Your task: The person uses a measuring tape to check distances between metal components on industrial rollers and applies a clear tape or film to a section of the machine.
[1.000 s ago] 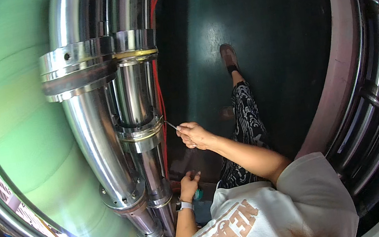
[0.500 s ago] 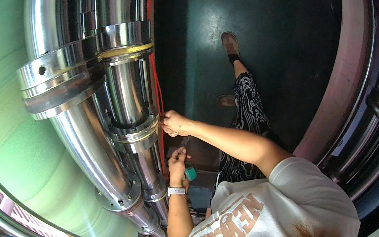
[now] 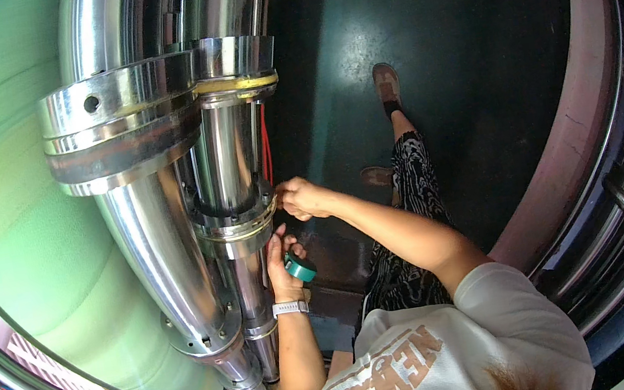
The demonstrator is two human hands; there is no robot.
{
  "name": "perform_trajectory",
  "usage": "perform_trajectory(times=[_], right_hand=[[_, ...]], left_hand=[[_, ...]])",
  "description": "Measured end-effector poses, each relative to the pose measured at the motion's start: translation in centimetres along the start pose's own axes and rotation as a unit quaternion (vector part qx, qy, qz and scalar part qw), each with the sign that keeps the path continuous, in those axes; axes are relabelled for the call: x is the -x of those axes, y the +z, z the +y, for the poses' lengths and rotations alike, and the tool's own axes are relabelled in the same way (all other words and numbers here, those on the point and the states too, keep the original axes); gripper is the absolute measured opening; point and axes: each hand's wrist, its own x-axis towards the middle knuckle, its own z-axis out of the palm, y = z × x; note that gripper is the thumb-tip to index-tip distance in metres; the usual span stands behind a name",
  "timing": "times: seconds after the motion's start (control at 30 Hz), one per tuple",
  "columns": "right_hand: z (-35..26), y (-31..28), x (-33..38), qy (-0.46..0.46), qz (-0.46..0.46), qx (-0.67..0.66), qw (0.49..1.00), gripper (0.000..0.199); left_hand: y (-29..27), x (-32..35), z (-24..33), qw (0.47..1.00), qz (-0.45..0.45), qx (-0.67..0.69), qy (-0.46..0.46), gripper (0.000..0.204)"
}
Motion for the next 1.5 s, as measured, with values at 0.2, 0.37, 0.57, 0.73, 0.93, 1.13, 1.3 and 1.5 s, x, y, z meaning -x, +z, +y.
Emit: perform_trajectory(times=[0.2, 0.37, 0.57, 0.73, 0.93, 1.13, 1.3, 1.5], right_hand=[[-0.1, -0.8, -0.3, -0.006, -0.021, 0.017, 1.000, 0.015], [-5.2, -4.0, -2.8, 0.089, -0.161, 0.150, 0.971, 0.017], [-10.7, -3.5, -6.4, 0.182, -0.258, 0.376, 0.872, 0.018], [-6.8, -2.4, -2.3, 0.051, -0.122, 0.336, 0.933, 0.017], [-5.8, -1.7, -0.9, -0.031, -0.085, 0.318, 0.944, 0.022], [-7.0, -0.4, -3.6, 0.040, -0.132, 0.485, 0.864, 0.011], [-6.1, 1.1, -1.1, -0.051, -0.041, 0.469, 0.881, 0.013], [4.3, 4.5, 0.4, -0.085, 0.073, -0.140, 0.984, 0.015]], left_hand=[[-0.6, -4.4, -0.3, 0.963, -0.120, 0.239, 0.016, 0.035], [1.1, -3.8, -0.9, 0.975, -0.118, 0.189, 0.007, 0.034], [0.9, -2.2, -2.3, 0.993, -0.040, 0.106, -0.024, 0.036], [0.1, -1.1, -4.2, 0.997, 0.019, 0.069, -0.043, 0.034], [-0.4, 0.5, -5.0, 0.998, 0.040, 0.020, -0.041, 0.033], [-1.7, 1.6, -6.4, 0.998, 0.043, -0.026, -0.044, 0.033], [-2.0, 3.3, -7.1, 0.998, 0.033, -0.004, -0.051, 0.028], [-2.6, 5.5, -7.2, 0.998, 0.044, -0.031, -0.033, 0.025]])
